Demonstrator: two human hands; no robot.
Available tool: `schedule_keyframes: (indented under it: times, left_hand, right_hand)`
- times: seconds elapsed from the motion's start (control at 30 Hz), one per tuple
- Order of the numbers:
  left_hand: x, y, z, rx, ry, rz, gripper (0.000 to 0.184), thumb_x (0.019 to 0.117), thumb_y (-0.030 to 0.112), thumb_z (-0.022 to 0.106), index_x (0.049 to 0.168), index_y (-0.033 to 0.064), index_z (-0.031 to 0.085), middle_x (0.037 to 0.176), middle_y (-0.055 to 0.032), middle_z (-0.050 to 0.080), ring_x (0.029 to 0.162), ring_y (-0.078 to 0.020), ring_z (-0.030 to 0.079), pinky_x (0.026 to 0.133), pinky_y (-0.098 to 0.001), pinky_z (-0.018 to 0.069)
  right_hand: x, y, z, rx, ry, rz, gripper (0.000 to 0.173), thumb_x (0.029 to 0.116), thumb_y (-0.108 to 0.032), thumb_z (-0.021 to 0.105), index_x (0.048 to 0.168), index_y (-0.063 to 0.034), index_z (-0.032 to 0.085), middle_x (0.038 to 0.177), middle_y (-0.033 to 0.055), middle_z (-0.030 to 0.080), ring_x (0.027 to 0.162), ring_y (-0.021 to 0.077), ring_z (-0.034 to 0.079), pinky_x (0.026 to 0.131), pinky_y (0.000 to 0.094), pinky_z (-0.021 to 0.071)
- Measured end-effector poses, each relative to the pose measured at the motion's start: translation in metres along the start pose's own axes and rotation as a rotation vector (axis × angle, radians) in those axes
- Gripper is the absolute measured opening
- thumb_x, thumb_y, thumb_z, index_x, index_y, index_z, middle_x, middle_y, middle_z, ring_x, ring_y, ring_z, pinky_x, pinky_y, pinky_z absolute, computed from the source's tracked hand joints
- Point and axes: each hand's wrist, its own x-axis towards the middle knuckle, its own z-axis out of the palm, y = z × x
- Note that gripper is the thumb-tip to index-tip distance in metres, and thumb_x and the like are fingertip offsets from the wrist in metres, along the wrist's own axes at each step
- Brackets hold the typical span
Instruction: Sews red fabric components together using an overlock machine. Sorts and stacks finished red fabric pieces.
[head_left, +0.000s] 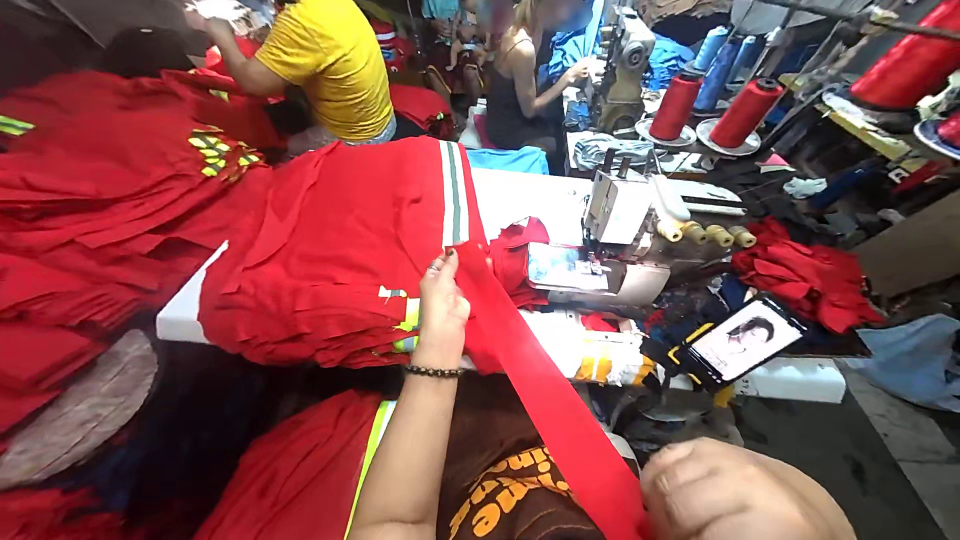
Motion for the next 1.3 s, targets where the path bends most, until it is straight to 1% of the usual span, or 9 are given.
schedule_keyframes:
  times: [0.1,0.23,0.37,0.47,0.7,1.03,1.13,1.2,1.3]
  left_hand:
    - [0.006,0.016,-0.001,0.123,-0.09,0.127,0.027,0.1039,0.016,0.058,0.128,0.004,0.06,0.119,-0.0069,0.067,0.103,-0.0136,0.066,0.091,-0.035,0.0555]
    - [-0.029,0.018,0.019,0.302,-0.341,0.286,0.018,0.0972,0.008,0.067,0.115,0.0063,0.07,0.105,0.0004,0.073,0.093,-0.0085,0.07,0.085,-0.0303,0.0591]
    - [-0.084,-0.011,0.027,0.291,-0.48,0.145,0.017,0.0888,-0.005,0.071,0.105,0.0011,0.073,0.092,-0.0048,0.075,0.083,-0.0118,0.071,0.078,-0.0309,0.0608]
    - [-0.114,-0.02,0.025,0.244,-0.518,0.017,0.017,0.0912,-0.008,0.063,0.103,-0.001,0.072,0.087,-0.0053,0.075,0.076,-0.0103,0.071,0.07,-0.0278,0.0612]
    - [-0.124,-0.026,0.021,0.081,-0.63,-0.125,0.015,0.1008,0.008,0.061,0.106,0.0006,0.073,0.094,-0.0093,0.076,0.085,-0.0134,0.074,0.082,-0.0299,0.0619]
    - [-0.11,-0.022,0.025,0.253,-0.754,-0.067,0.025,0.0894,-0.003,0.07,0.114,0.0008,0.074,0.107,-0.0074,0.076,0.092,-0.0108,0.073,0.084,-0.0265,0.0602]
    - [-0.107,-0.02,0.032,0.302,-0.676,-0.079,0.017,0.0946,-0.005,0.063,0.107,-0.0015,0.075,0.097,-0.0094,0.076,0.084,-0.0125,0.073,0.077,-0.0278,0.0615]
    - [-0.098,-0.017,0.037,0.379,-0.711,-0.014,0.017,0.0971,-0.002,0.062,0.105,0.001,0.076,0.094,-0.0067,0.076,0.081,-0.0105,0.072,0.075,-0.0265,0.061]
    - [-0.069,-0.007,0.048,0.585,-0.912,0.178,0.015,0.0975,0.0,0.064,0.106,0.0054,0.075,0.095,0.0008,0.076,0.082,-0.0052,0.07,0.075,-0.0239,0.0599]
  right_hand:
    - [0.001,0.014,0.001,-0.199,0.051,0.102,0.016,0.1028,-0.018,0.063,0.097,-0.0048,0.07,0.094,0.0114,0.069,0.093,0.0206,0.069,0.087,0.0329,0.0581]
    - [0.016,0.04,0.0,-0.429,0.281,0.305,0.016,0.1023,-0.018,0.063,0.099,-0.004,0.07,0.098,0.0083,0.07,0.097,0.0129,0.067,0.088,0.0252,0.056]
    - [0.036,0.074,-0.001,-0.478,0.64,0.459,0.011,0.0961,-0.01,0.069,0.101,-0.0014,0.074,0.096,0.006,0.071,0.092,0.0086,0.069,0.085,0.025,0.0596]
    - [0.038,0.087,0.002,-0.47,0.794,0.552,0.016,0.0915,-0.004,0.071,0.107,-0.0001,0.072,0.1,0.0075,0.069,0.09,0.0097,0.069,0.08,0.0257,0.0612]
    - [0.028,0.092,0.006,-0.539,0.885,0.63,0.024,0.0897,-0.003,0.074,0.113,-0.0019,0.071,0.106,0.0079,0.069,0.084,0.008,0.067,0.073,0.0231,0.0599]
    - [0.018,0.102,0.004,-0.379,1.041,0.659,0.032,0.0865,0.0,0.074,0.117,-0.0025,0.066,0.097,0.0057,0.066,0.075,0.0069,0.064,0.066,0.0213,0.0578]
    - [0.018,0.103,0.003,-0.377,1.049,0.691,0.039,0.0848,0.0,0.076,0.121,-0.0037,0.062,0.107,0.0078,0.067,0.072,0.0079,0.065,0.064,0.0231,0.0585]
    - [0.019,0.104,-0.001,-0.272,1.025,0.722,0.048,0.0869,0.002,0.074,0.131,-0.0084,0.058,0.12,0.0062,0.067,0.07,0.0091,0.066,0.063,0.0255,0.0593]
    - [0.017,0.111,-0.01,0.046,1.031,0.698,0.05,0.0915,0.008,0.065,0.137,-0.0077,0.053,0.103,0.0084,0.07,0.063,0.0156,0.068,0.058,0.0302,0.0622]
